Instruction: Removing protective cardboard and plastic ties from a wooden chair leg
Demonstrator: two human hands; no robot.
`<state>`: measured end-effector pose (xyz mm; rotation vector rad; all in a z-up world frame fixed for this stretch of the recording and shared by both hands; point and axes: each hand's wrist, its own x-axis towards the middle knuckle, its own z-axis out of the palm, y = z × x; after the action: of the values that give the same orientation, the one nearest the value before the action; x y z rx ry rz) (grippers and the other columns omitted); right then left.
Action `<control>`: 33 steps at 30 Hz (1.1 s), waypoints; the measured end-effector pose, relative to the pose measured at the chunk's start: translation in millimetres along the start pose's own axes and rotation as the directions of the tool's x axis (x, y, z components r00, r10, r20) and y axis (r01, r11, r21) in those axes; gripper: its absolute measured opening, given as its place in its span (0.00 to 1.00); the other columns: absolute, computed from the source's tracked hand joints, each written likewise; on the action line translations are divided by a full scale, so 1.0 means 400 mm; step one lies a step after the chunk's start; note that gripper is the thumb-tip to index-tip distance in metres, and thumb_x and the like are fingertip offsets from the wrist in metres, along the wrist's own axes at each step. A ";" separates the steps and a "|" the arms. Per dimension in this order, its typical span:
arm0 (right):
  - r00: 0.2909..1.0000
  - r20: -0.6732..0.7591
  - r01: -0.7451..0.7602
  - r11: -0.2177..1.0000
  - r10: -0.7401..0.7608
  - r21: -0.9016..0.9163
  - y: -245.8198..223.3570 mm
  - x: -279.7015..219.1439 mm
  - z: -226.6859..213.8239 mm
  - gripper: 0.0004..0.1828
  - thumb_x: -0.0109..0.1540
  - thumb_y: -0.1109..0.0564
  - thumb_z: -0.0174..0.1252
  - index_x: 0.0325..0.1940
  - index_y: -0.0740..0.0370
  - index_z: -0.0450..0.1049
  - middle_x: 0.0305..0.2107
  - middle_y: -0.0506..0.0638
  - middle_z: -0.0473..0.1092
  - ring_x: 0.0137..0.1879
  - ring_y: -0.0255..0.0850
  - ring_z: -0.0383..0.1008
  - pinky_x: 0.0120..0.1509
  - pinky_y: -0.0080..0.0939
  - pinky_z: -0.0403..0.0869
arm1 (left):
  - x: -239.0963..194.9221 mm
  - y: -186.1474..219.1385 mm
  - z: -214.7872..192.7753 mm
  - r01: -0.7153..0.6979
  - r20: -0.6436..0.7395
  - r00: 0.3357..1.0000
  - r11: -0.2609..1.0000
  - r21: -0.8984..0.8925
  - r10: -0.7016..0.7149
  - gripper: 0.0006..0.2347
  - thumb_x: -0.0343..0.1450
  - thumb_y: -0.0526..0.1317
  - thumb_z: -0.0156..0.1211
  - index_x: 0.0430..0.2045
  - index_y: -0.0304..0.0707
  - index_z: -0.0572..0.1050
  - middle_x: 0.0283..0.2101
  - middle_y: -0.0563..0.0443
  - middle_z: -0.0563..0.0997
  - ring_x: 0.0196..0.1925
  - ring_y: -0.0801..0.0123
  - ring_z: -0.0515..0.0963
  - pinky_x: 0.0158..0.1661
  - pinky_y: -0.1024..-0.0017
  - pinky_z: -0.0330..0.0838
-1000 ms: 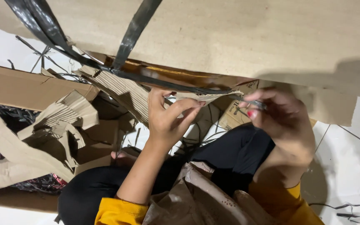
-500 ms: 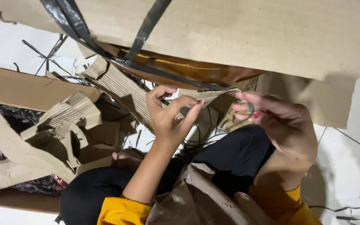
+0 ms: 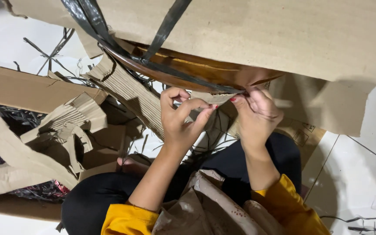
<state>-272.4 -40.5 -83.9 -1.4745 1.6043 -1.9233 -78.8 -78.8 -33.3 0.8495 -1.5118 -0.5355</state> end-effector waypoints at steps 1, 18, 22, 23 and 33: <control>1.000 0.001 0.003 1.000 -0.003 0.002 -0.001 -0.009 0.001 0.19 0.57 0.72 0.73 0.52 0.75 0.78 0.37 0.62 0.71 0.42 0.41 0.75 0.42 0.40 0.78 | 0.000 -0.001 0.000 -0.003 -0.002 1.000 1.000 0.001 0.003 0.08 0.64 0.36 0.76 0.28 0.51 0.80 0.39 0.45 0.70 0.40 0.54 0.74 0.42 0.63 0.73; 0.651 0.523 -0.455 0.834 0.550 -0.312 -0.134 0.112 0.074 0.28 0.42 0.63 0.82 0.44 0.72 0.81 0.40 0.65 0.79 0.49 0.51 0.78 0.57 0.55 0.77 | -0.037 -0.105 -0.018 0.470 0.202 0.873 0.653 -0.594 -0.445 0.15 0.65 0.39 0.76 0.31 0.38 0.70 0.33 0.53 0.79 0.43 0.76 0.74 0.52 0.72 0.70; 0.627 0.598 -0.437 0.861 0.499 -0.261 -0.188 0.144 0.108 0.28 0.43 0.64 0.82 0.45 0.69 0.81 0.39 0.60 0.79 0.51 0.44 0.75 0.56 0.49 0.77 | -0.021 -0.106 -0.027 0.426 0.199 0.894 0.626 -0.654 -0.400 0.14 0.64 0.36 0.77 0.32 0.33 0.74 0.39 0.50 0.77 0.48 0.73 0.74 0.56 0.68 0.70; 0.646 0.601 -0.411 0.878 0.471 -0.245 -0.195 0.143 0.117 0.27 0.44 0.63 0.83 0.44 0.71 0.81 0.38 0.61 0.78 0.48 0.44 0.75 0.55 0.49 0.77 | -0.010 -0.086 -0.034 0.426 0.193 0.892 0.614 -0.665 -0.410 0.15 0.63 0.35 0.78 0.36 0.33 0.76 0.41 0.51 0.78 0.50 0.73 0.74 0.58 0.67 0.70; 0.675 0.583 -0.385 0.890 0.453 -0.245 -0.170 0.132 0.066 0.20 0.46 0.64 0.81 0.38 0.71 0.81 0.35 0.64 0.78 0.43 0.44 0.77 0.50 0.47 0.79 | 0.006 -0.049 -0.050 0.279 -0.028 0.934 0.774 -0.569 -0.357 0.18 0.62 0.35 0.78 0.21 0.41 0.65 0.26 0.55 0.70 0.32 0.70 0.70 0.41 0.72 0.68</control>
<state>-248.8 -68.4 -1.7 -1.4039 1.5347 -0.9512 -55.3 -89.7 -44.0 0.6581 -0.9948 -1.0922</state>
